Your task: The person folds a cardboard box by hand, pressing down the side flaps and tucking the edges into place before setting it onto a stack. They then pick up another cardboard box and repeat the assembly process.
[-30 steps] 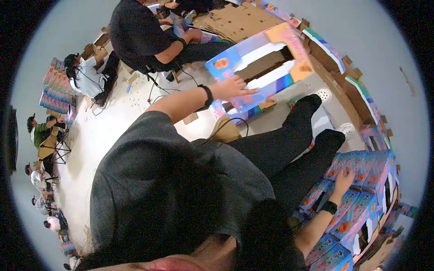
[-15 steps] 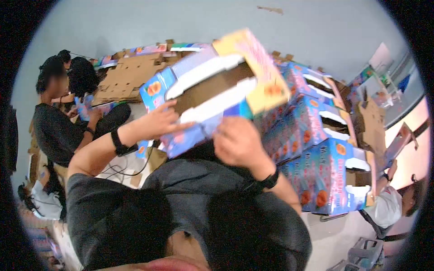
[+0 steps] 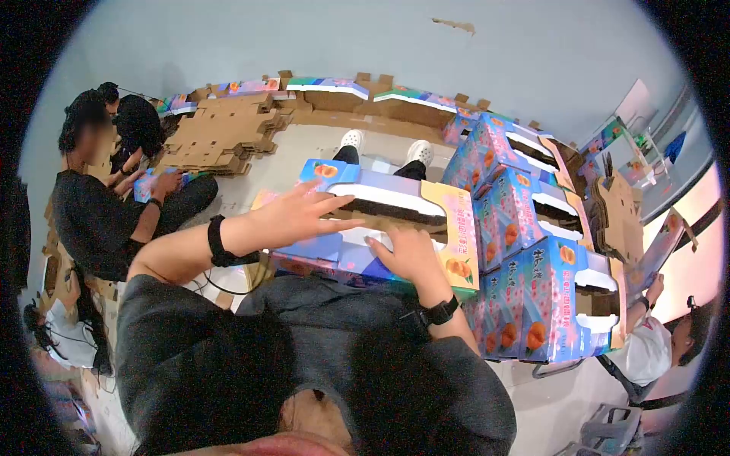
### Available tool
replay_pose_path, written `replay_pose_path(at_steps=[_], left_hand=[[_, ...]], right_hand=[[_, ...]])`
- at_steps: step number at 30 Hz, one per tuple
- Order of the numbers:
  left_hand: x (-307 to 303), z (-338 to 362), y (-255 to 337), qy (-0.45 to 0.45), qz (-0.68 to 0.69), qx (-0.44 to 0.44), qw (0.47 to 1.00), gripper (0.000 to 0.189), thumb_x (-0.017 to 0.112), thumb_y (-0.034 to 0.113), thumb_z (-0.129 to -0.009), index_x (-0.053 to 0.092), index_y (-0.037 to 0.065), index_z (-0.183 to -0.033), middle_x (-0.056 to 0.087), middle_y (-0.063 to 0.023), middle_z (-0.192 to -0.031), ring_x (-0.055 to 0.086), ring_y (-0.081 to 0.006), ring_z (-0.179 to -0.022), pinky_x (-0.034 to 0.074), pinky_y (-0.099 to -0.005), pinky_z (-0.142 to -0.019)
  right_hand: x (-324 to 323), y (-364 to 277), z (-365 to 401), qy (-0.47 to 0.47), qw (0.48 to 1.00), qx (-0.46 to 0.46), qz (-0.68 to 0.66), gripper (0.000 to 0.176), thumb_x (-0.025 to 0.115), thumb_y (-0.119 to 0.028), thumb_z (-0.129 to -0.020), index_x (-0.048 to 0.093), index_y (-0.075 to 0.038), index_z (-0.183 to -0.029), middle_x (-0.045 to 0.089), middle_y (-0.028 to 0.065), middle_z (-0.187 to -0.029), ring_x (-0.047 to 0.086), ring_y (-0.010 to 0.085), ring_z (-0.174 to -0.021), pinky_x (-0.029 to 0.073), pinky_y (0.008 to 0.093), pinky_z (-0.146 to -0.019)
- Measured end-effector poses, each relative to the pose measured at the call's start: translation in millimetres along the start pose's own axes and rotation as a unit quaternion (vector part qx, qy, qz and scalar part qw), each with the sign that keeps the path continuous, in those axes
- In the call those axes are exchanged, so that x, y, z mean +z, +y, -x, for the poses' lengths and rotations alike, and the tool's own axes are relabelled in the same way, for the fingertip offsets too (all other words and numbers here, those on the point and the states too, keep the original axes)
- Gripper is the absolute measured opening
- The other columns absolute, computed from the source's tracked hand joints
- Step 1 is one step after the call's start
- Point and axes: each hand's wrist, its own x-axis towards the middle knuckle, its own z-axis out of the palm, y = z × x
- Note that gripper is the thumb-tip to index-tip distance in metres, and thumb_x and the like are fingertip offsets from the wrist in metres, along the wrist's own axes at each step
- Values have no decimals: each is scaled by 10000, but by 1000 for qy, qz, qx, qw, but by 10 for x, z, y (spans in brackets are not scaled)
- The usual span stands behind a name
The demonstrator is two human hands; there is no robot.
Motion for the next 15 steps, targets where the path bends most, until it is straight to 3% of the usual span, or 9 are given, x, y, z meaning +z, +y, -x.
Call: replay_pose_path(at_steps=[3, 4, 7, 8, 9, 10, 13, 14, 15], left_hand=[[-17, -81, 236, 7, 166, -98, 981, 615, 596, 236, -861, 428, 218, -1453, 560, -122, -1308, 582, -304, -1119, 409, -451, -998], [74, -48, 300, 42, 184, -121, 975, 614, 622, 360, -864, 470, 141, -1417, 597, -150, -1225, 601, -322, -1046, 424, -453, -950], [485, 77, 565, 16, 209, -235, 949, 607, 609, 471, -873, 545, 46, -1301, 627, -187, -1109, 603, -340, -1004, 436, -451, -910], [521, 89, 575, -36, 262, -253, 931, 605, 585, 530, -877, 595, -8, -1153, 629, -219, -1036, 600, -378, -972, 441, -460, -888], [564, 96, 542, -16, 286, -271, 919, 593, 585, 531, -878, 599, -9, -1124, 629, -223, -1030, 600, -385, -966, 443, -461, -881], [600, 104, 532, 4, 312, -289, 905, 583, 584, 531, -878, 603, -10, -1095, 628, -226, -1023, 599, -392, -961, 446, -463, -873], [658, 118, 465, -11, 356, -318, 879, 562, 596, 544, -866, 635, 7, -1028, 649, -222, -999, 610, -403, -966, 466, -462, -854], [748, 144, 424, -9, 370, -323, 871, 557, 599, 548, -861, 642, 15, -1018, 655, -218, -995, 614, -400, -971, 471, -458, -854], [801, 158, 394, -5, 383, -329, 863, 552, 603, 553, -857, 650, 24, -1007, 661, -214, -992, 617, -398, -976, 475, -454, -855]], right_hand=[[49, -156, -36, 8, 1000, 12, 3, 533, 568, -517, -895, 682, -1, -970, 678, 231, -825, 647, 414, -845, 482, 491, -779], [90, -206, -27, 26, 1000, 3, 5, 525, 575, -512, -893, 684, -2, -960, 678, 230, -821, 649, 414, -832, 484, 491, -770], [148, -306, 16, 56, 998, -13, 8, 502, 594, -509, -878, 693, -19, -920, 680, 220, -804, 655, 404, -791, 481, 496, -738], [160, -276, 27, 58, 998, -19, 7, 515, 583, -527, -877, 697, -26, -906, 682, 215, -800, 654, 398, -791, 473, 496, -739], [163, -235, 28, 61, 998, -24, 4, 528, 572, -544, -877, 701, -33, -892, 684, 210, -797, 654, 392, -791, 465, 495, -739], [111, -195, 25, 3, 1000, -5, -11, 562, 607, -531, -868, 675, -21, -1094, 669, 255, -1024, 632, 396, -996, 461, 483, -857], [15, -3, 94, 95, 981, -166, 29, 687, 651, -497, -855, 535, -21, -1336, 558, 274, -1285, 519, 404, -1221, 402, 460, -1013], [-69, 56, 85, 40, 992, -122, 8, 815, 676, -471, -845, 377, -34, -1465, 454, 248, -1419, 401, 396, -1342, 320, 465, -1102], [-143, 27, 53, 89, 991, -99, -24, 738, 669, -451, -856, 443, -32, -1420, 489, 231, -1395, 444, 402, -1303, 316, 509, -1100]])
